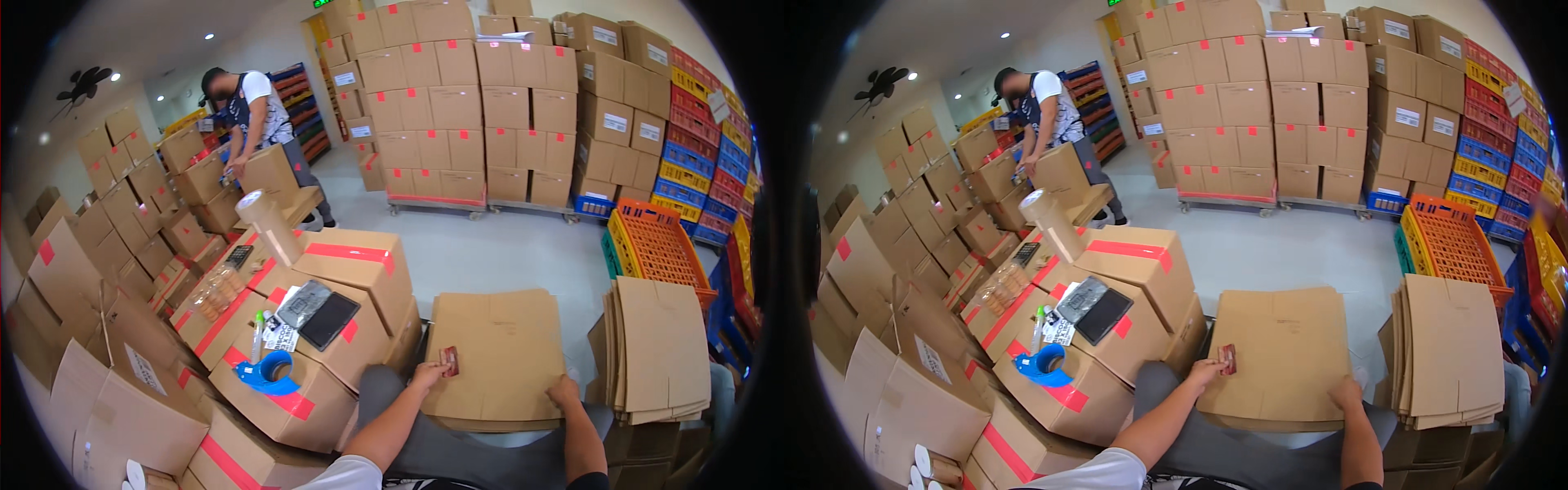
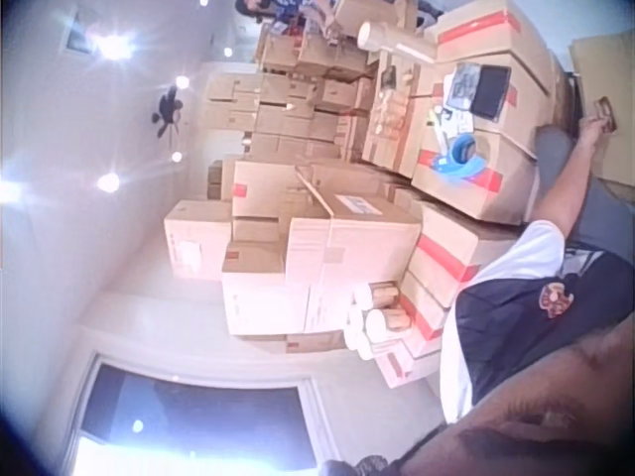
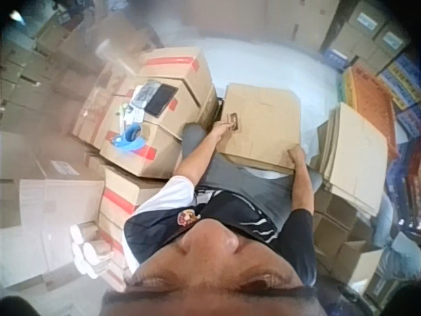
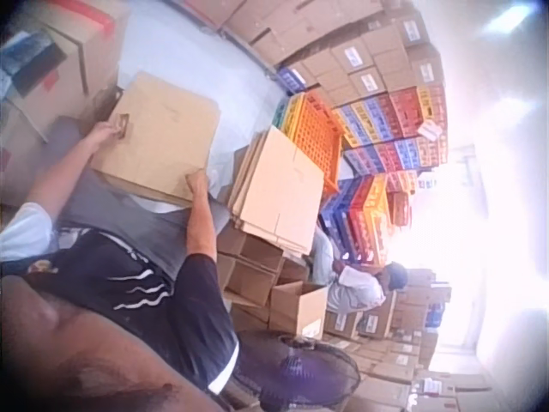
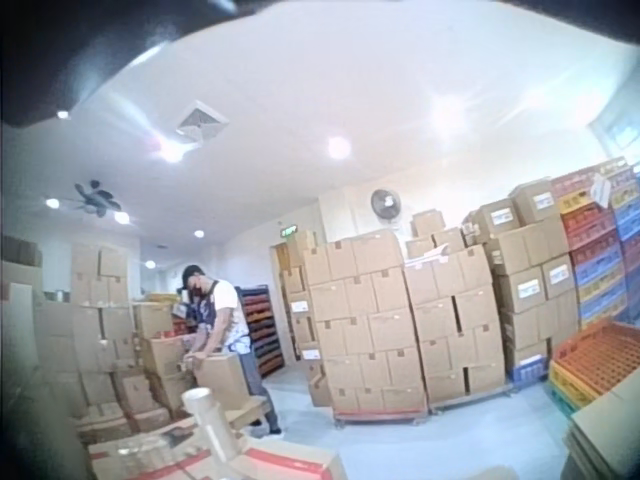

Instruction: The person stamps a series of cardboard box flats with a red stamp and ink pad, then stacks the stamped flats onto a pile.

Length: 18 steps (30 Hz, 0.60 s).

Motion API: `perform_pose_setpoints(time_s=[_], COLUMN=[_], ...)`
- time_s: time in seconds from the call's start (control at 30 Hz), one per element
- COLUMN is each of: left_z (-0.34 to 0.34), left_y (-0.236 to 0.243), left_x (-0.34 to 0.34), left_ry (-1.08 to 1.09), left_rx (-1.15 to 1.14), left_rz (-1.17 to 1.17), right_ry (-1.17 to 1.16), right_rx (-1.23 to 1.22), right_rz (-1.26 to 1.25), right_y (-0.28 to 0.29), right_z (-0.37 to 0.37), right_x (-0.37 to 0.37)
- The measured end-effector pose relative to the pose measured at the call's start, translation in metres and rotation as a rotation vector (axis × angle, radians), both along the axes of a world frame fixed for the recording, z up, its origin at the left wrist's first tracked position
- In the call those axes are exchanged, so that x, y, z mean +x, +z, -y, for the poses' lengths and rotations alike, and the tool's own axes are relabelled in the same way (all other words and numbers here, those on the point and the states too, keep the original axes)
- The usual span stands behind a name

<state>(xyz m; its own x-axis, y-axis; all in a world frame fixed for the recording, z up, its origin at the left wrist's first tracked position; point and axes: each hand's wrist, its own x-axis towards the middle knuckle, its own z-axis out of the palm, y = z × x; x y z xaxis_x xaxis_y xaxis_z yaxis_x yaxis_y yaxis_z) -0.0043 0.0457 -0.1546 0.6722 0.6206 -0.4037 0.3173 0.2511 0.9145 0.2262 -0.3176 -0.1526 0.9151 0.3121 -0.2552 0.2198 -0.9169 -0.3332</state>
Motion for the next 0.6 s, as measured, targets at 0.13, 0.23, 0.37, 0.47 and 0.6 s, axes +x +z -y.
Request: perform_pose_setpoints(time_s=[0.13, 0.23, 0.37, 0.47, 0.6], left_z=[0.004, -0.042, -0.005, -0.021, -0.027], left_y=[-0.004, -0.032, 0.021, 0.031, 0.035], left_x=[0.006, -0.022, 0.031, 0.007, 0.003], left_ry=[0.006, 0.224, 0.302, 0.342, 0.376], left_rx=[0.05, 0.073, -0.366, -0.501, -0.621], left_rz=[-0.054, 0.017, 0.139, 0.194, 0.326], right_ry=[-0.085, -0.15, -0.359, -0.344, -0.208], right_rx=[0.058, 0.246, 0.794, 1.139, 1.519], right_rz=[0.151, -0.016, -0.272, -0.682, -1.024], right_y=[0.013, 0.014, -0.001, 0.017, 0.052], right_z=[0.009, -0.018, 0.047, 0.034, 0.026], right_x=[-0.001, -0.005, 0.057, 0.041, 0.025])
